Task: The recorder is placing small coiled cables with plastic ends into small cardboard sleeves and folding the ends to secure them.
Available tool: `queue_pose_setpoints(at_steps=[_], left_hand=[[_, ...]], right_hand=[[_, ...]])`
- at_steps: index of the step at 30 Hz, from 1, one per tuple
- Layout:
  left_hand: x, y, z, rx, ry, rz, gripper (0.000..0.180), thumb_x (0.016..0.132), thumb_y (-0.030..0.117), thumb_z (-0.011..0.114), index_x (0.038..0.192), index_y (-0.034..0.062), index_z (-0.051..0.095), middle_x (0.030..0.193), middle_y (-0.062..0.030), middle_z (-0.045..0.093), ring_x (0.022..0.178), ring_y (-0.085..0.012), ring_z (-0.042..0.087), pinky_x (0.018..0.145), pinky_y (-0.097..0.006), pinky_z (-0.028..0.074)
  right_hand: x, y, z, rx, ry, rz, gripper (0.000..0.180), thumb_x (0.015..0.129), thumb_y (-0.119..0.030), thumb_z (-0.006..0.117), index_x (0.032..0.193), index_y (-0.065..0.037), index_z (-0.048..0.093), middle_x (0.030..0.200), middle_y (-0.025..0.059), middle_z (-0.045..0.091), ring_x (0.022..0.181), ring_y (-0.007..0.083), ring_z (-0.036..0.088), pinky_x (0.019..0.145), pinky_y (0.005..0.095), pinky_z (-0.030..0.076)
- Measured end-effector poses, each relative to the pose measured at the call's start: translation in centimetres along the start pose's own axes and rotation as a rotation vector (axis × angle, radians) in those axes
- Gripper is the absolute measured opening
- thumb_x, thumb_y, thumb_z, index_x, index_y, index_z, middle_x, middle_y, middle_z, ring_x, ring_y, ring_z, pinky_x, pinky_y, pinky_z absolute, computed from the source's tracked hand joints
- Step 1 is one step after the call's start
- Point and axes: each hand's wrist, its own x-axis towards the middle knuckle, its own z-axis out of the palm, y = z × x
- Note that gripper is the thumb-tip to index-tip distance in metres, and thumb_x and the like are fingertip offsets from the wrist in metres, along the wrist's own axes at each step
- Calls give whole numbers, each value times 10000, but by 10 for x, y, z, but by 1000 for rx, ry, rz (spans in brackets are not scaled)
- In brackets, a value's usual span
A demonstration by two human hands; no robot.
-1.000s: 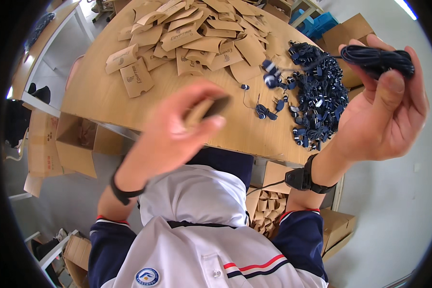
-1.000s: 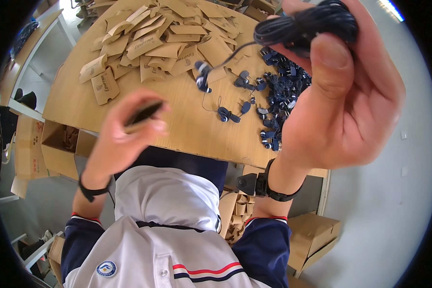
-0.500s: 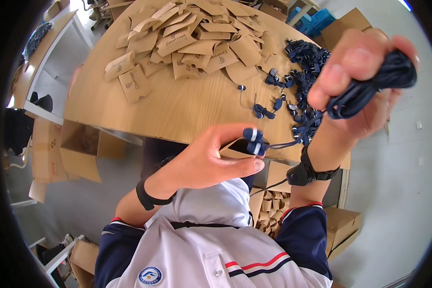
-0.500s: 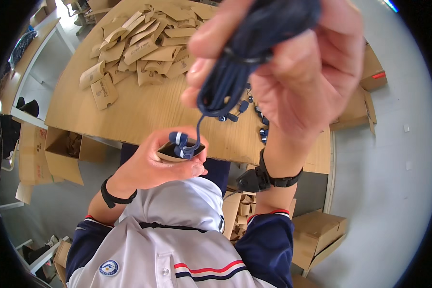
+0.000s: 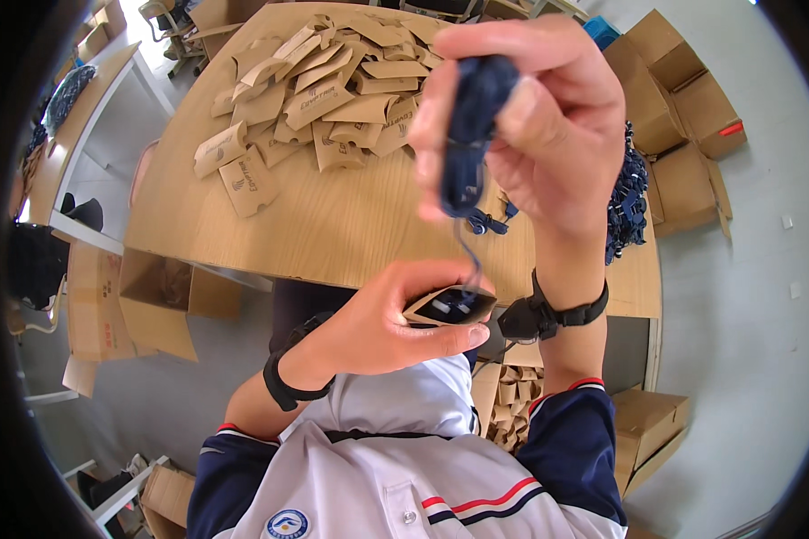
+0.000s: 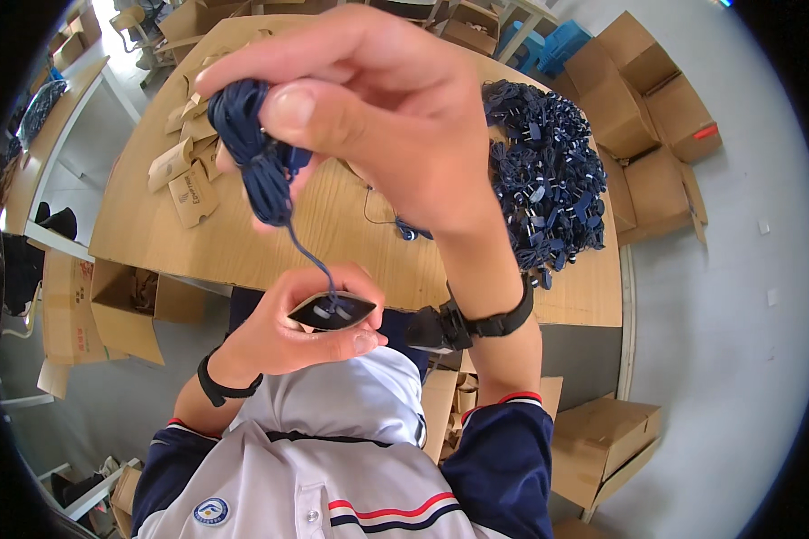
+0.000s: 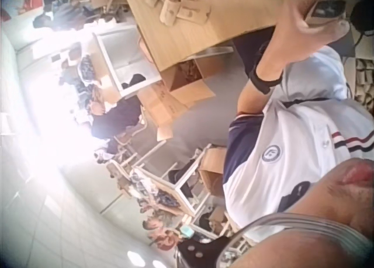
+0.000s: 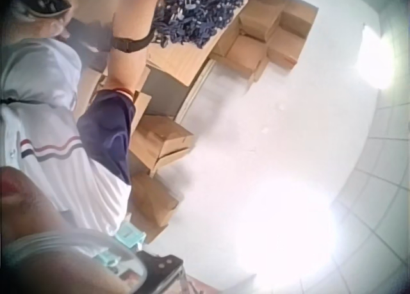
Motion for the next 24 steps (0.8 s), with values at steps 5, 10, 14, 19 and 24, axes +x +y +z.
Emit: queue_pose_setpoints(at_steps=[5,10,14,19,24], left_hand=[[-7,9,-2,-190,131,-4,223,864,124,723,1034,22,620,910,2,629,851,-69,584,802,-249,467],[-5,7,-5,-344,150,-73,278,877,134,723,1103,16,612,953,-17,630,833,-87,626,733,-252,528],[-3,6,-4,-354,180,-66,325,871,156,732,1133,8,610,937,-29,627,803,-101,638,664,-270,559],[-3,13,-19,-250,159,-160,390,859,254,748,1115,-8,614,862,-47,666,681,-129,666,590,-255,541],[-7,10,-33,-242,156,-216,317,867,219,736,1074,0,637,860,-78,698,628,-122,661,562,-239,522]], right_hand=[[-32,-20,21,-581,21,-145,254,924,-79,601,1076,124,604,822,220,686,677,243,689,607,309,564],[-62,-26,45,-656,297,144,185,868,32,615,1040,86,654,870,210,699,752,240,696,679,298,553],[-69,-35,40,-686,202,120,213,854,25,636,1058,79,659,909,189,708,838,241,689,745,313,539],[-70,-31,39,-835,61,289,206,828,-8,667,1030,22,695,958,143,724,963,261,671,834,343,500],[-69,-19,44,-1191,-135,182,165,837,-87,679,985,-31,725,999,118,727,1005,285,658,935,396,452]])
